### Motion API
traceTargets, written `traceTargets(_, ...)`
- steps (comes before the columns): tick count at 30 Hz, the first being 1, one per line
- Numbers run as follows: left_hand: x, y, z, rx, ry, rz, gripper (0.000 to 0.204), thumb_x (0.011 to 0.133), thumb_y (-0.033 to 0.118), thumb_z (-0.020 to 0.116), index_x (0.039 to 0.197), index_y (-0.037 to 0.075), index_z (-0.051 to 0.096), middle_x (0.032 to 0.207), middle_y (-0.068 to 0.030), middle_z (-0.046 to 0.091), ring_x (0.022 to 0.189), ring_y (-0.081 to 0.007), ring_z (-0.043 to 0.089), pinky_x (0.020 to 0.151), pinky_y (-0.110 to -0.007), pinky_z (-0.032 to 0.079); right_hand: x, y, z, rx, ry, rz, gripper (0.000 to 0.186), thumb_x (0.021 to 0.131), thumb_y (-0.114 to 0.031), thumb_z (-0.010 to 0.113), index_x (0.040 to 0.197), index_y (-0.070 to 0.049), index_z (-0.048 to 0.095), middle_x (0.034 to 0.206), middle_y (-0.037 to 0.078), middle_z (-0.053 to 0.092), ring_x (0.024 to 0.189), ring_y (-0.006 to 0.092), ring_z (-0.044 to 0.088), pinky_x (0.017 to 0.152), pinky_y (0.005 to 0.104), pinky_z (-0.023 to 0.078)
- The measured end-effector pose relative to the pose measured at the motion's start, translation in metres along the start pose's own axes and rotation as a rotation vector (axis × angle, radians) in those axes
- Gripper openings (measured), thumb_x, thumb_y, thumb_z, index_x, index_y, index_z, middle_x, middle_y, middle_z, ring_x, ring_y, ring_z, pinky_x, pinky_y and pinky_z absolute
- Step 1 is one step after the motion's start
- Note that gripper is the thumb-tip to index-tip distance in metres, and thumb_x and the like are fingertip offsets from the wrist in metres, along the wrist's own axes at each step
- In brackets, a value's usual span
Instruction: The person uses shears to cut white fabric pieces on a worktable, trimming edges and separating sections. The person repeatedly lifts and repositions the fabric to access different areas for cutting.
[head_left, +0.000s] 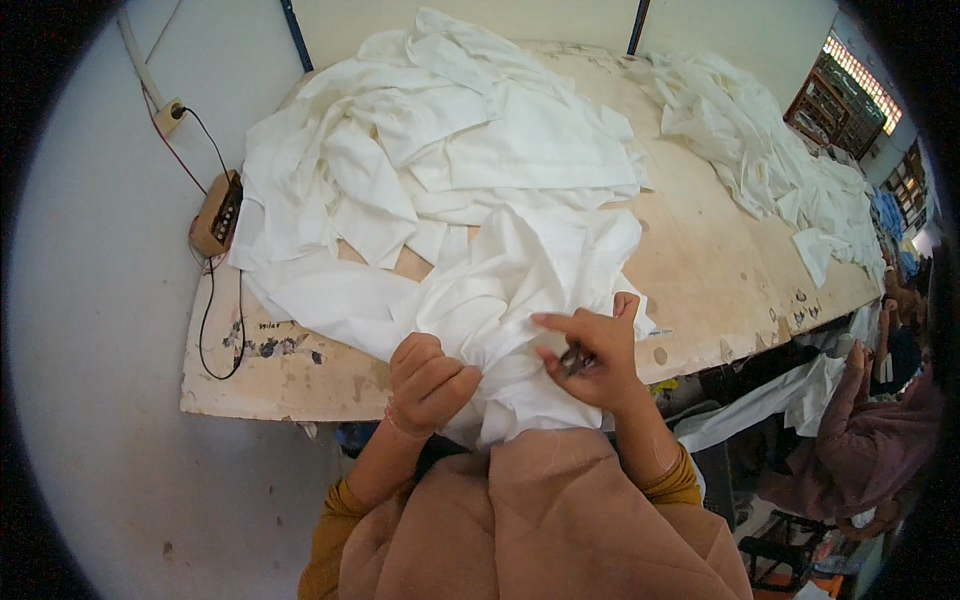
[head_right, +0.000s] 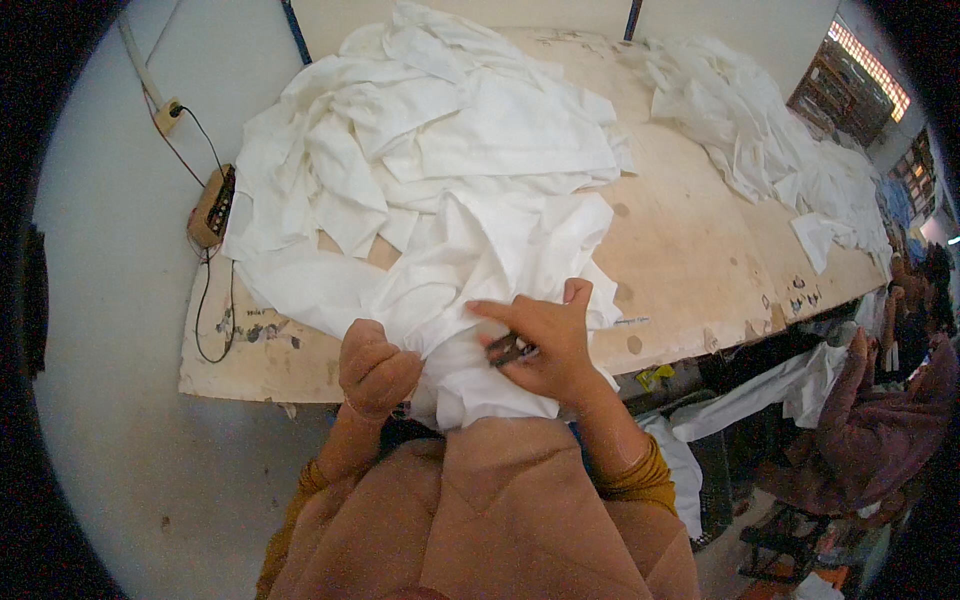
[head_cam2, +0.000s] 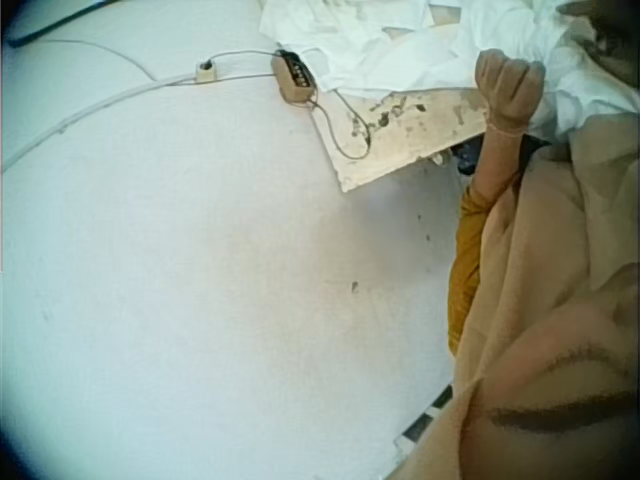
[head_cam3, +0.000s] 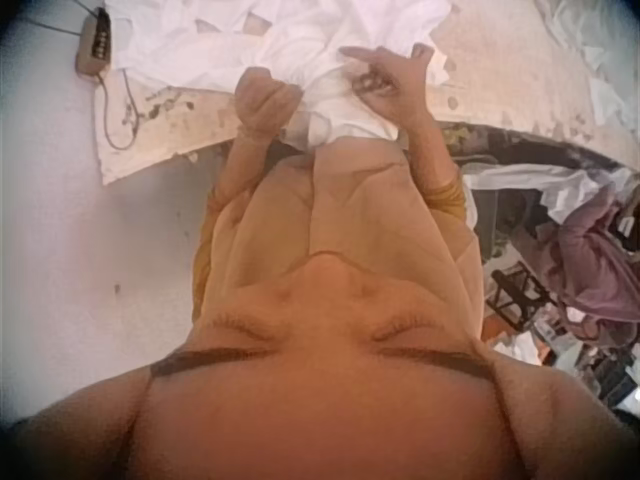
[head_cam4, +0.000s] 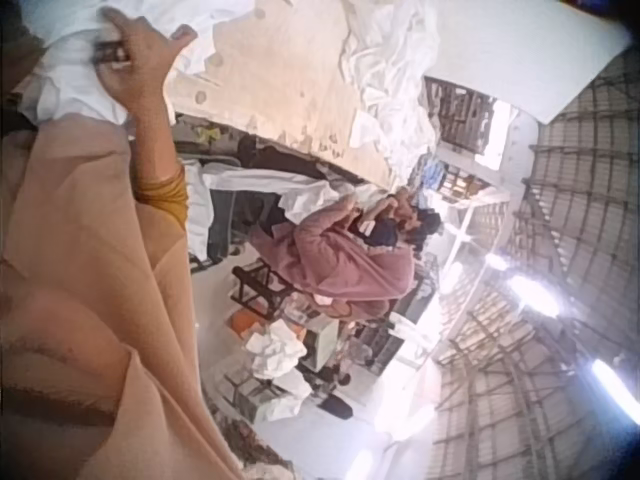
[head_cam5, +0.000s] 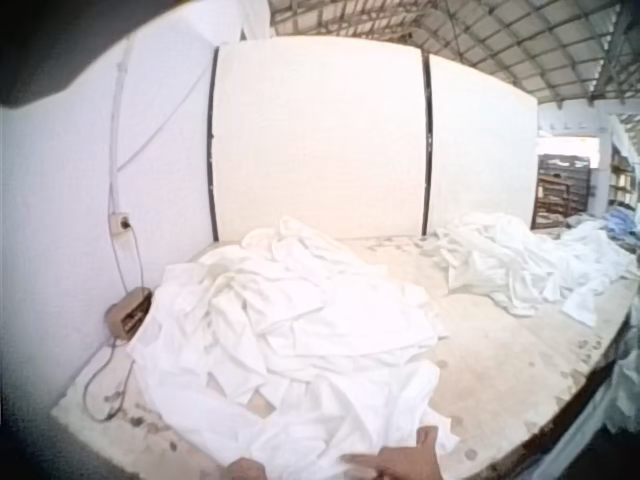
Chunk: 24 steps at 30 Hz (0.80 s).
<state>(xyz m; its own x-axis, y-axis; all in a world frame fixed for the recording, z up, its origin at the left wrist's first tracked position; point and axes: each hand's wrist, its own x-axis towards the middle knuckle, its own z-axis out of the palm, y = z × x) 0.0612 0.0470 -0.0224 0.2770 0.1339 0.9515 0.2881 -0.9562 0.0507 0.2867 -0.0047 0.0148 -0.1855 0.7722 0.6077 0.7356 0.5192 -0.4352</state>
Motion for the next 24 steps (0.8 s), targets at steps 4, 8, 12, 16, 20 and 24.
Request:
traceTargets(4,0.003,0.002,0.005,-0.023,0.016,-0.039,0.022,0.06,0.003,0.073,0.078,0.008,0.062,0.072,-0.0011,0.049,0.059,-0.0202,0.049,0.055,-0.033,0.041,0.004,-0.006,0.012,-0.061,0.096,-0.257,0.024,0.078,-0.02,0.078,0.1,-0.028,0.075,0.057,-0.008,0.04,0.051,0.0103,0.04,0.075,0.0393,0.021)
traceTargets(8,0.001,0.002,0.004,-0.036,0.02,-0.075,0.022,0.061,0.0,0.074,0.077,0.009,0.061,0.071,-0.0013,0.049,0.06,-0.021,0.049,0.055,-0.033,0.041,0.003,0.006,0.005,0.533,-0.018,-0.25,0.013,0.077,-0.022,0.08,0.089,-0.02,0.075,0.055,-0.008,0.041,0.05,0.0108,0.038,0.075,0.037,0.02)
traceTargets(12,0.001,0.001,0.003,-0.063,0.037,-0.088,0.022,0.062,-0.001,0.074,0.076,0.009,0.061,0.071,-0.0012,0.049,0.061,-0.0215,0.049,0.055,-0.034,0.041,-0.002,0.011,-0.02,0.653,-0.126,-0.138,0.016,0.079,-0.03,0.079,0.082,-0.015,0.073,0.055,-0.005,0.043,0.048,0.0134,0.038,0.076,0.0365,0.019)
traceTargets(16,0.001,0.001,0.002,-0.045,0.02,-0.087,0.022,0.062,0.0,0.075,0.076,0.009,0.06,0.07,-0.0007,0.049,0.061,-0.021,0.049,0.055,-0.033,0.041,-0.007,-0.006,-0.017,-0.071,-0.02,-0.025,0.027,0.084,-0.039,0.073,0.099,-0.017,0.069,0.071,-0.004,0.057,0.06,0.016,0.05,0.074,0.0412,0.022)
traceTargets(20,0.002,0.001,0.003,-0.05,0.018,-0.076,0.022,0.061,0.001,0.075,0.076,0.01,0.061,0.07,0.0,0.049,0.061,-0.0202,0.049,0.055,-0.033,0.041,-0.012,-0.005,-0.002,-0.291,0.11,-0.242,0.031,0.074,-0.044,0.078,0.096,-0.025,0.069,0.073,-0.009,0.057,0.06,0.0112,0.051,0.07,0.0411,0.021)
traceTargets(24,0.003,0.0,0.002,-0.054,0.013,-0.061,0.022,0.061,0.002,0.075,0.076,0.01,0.061,0.07,0.0008,0.049,0.06,-0.0192,0.049,0.055,-0.033,0.041,-0.006,-0.007,0.002,-0.35,0.153,-0.34,0.033,0.071,-0.043,0.079,0.099,-0.027,0.069,0.072,-0.01,0.057,0.059,0.0099,0.05,0.07,0.0406,0.022)
